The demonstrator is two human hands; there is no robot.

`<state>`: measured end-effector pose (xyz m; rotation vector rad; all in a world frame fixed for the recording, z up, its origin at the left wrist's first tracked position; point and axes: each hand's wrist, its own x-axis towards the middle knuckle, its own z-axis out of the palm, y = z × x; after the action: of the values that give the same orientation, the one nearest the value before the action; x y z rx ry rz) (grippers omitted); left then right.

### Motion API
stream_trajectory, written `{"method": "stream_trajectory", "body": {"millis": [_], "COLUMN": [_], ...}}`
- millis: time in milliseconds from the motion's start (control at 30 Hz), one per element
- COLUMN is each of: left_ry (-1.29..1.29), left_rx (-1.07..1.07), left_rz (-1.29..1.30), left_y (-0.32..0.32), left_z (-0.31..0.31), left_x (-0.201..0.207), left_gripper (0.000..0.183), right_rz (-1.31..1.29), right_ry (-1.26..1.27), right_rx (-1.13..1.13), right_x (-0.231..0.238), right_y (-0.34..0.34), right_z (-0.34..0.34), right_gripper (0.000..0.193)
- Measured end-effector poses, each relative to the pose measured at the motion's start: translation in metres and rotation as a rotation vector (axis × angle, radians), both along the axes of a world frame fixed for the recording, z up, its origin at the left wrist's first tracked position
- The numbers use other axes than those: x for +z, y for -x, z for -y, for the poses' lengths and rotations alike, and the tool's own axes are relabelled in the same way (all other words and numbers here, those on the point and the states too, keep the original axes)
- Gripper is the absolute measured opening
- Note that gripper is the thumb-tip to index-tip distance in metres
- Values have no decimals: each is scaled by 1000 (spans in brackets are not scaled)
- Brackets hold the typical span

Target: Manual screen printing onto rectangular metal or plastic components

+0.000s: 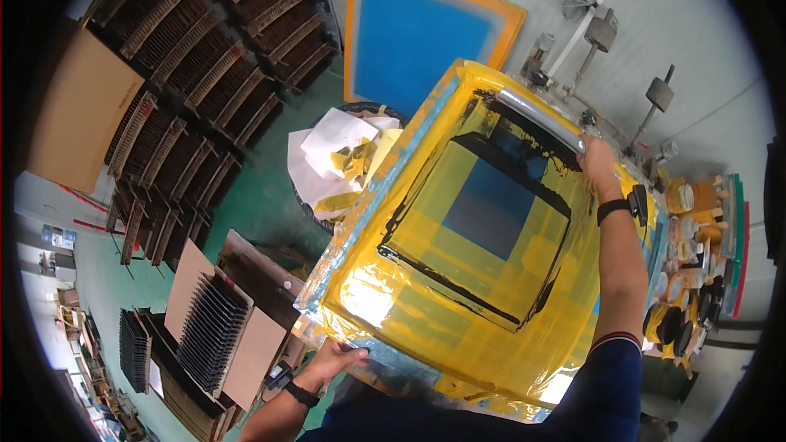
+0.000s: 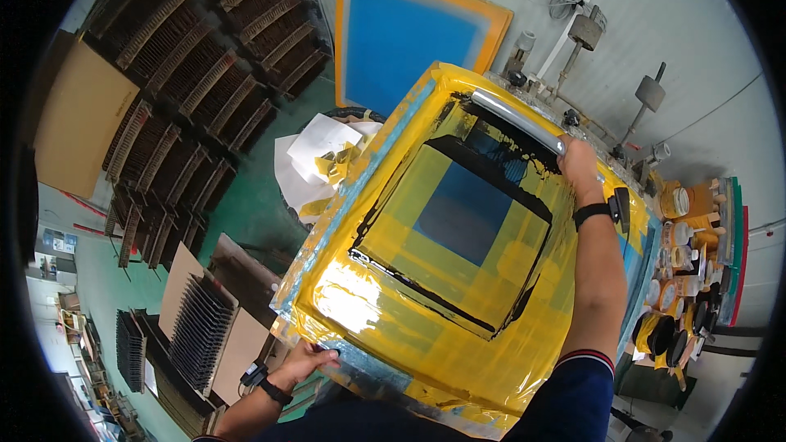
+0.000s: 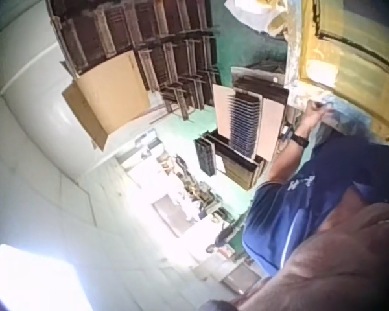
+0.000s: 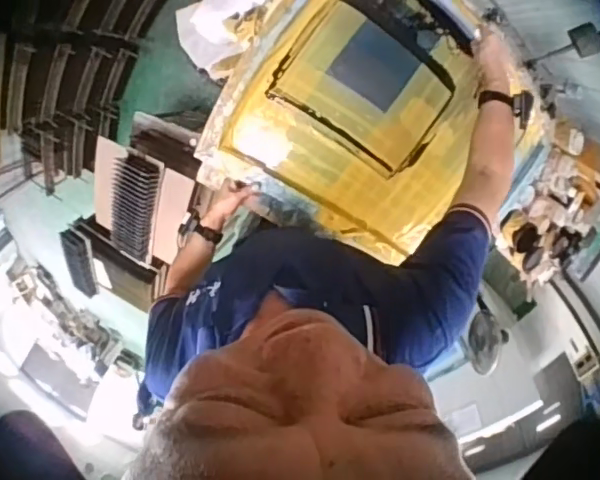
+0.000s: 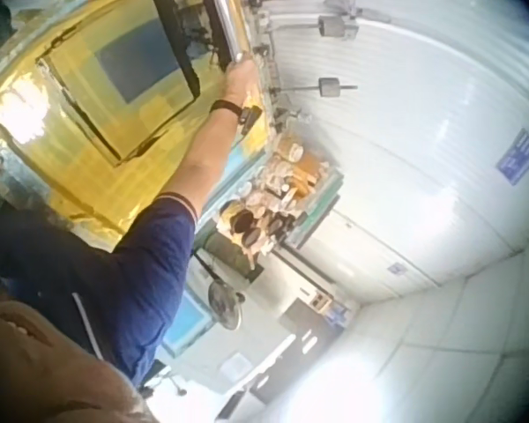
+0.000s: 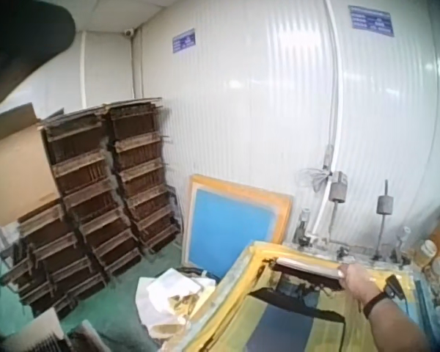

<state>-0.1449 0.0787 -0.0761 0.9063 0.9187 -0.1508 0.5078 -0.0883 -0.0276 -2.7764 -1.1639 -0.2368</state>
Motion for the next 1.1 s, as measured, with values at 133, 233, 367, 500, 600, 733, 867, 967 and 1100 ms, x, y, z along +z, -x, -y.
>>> {"method": "stream_trajectory", "body": {"millis": [133, 233, 367, 500, 600, 733, 867, 967, 1100], "left_ry": [3, 9, 9, -12, -43, -26, -98, -779, -1779], "left_rx": [-14, -40, -40, -49, -41, -39, -573, -625, -544], "left_rz": [27, 40, 32, 51, 62, 69, -126, 212, 699], "left_y": [9, 15, 19, 9, 7, 6, 8, -9, -106], "left_z": [2, 0, 0, -1, 1, -2, -27, -43, -48], "left_x": [-6, -14, -18, -11, -13, -8, 9, 67, 118], "left_gripper": [48, 45, 36, 30, 32, 33, 35, 35, 31], "right_rz": [-69, -160, -251, -247, -262, -290, -208, -233, -205], "right_ry": [35, 104, 99, 141, 65, -45, -114, -49, -51], "right_rx": [-21, -58, -6, 26, 76, 88, 39, 43, 31], "right_x": [12, 19, 30, 31, 36, 34, 40, 39, 18], "right_y": [8, 33, 95, 167, 252, 346, 385, 415, 425], "right_z": [-2, -10, -18, -4, 7, 25, 37, 45, 51], "right_gripper": [30, 34, 29, 29, 30, 28, 31, 30, 26]}}
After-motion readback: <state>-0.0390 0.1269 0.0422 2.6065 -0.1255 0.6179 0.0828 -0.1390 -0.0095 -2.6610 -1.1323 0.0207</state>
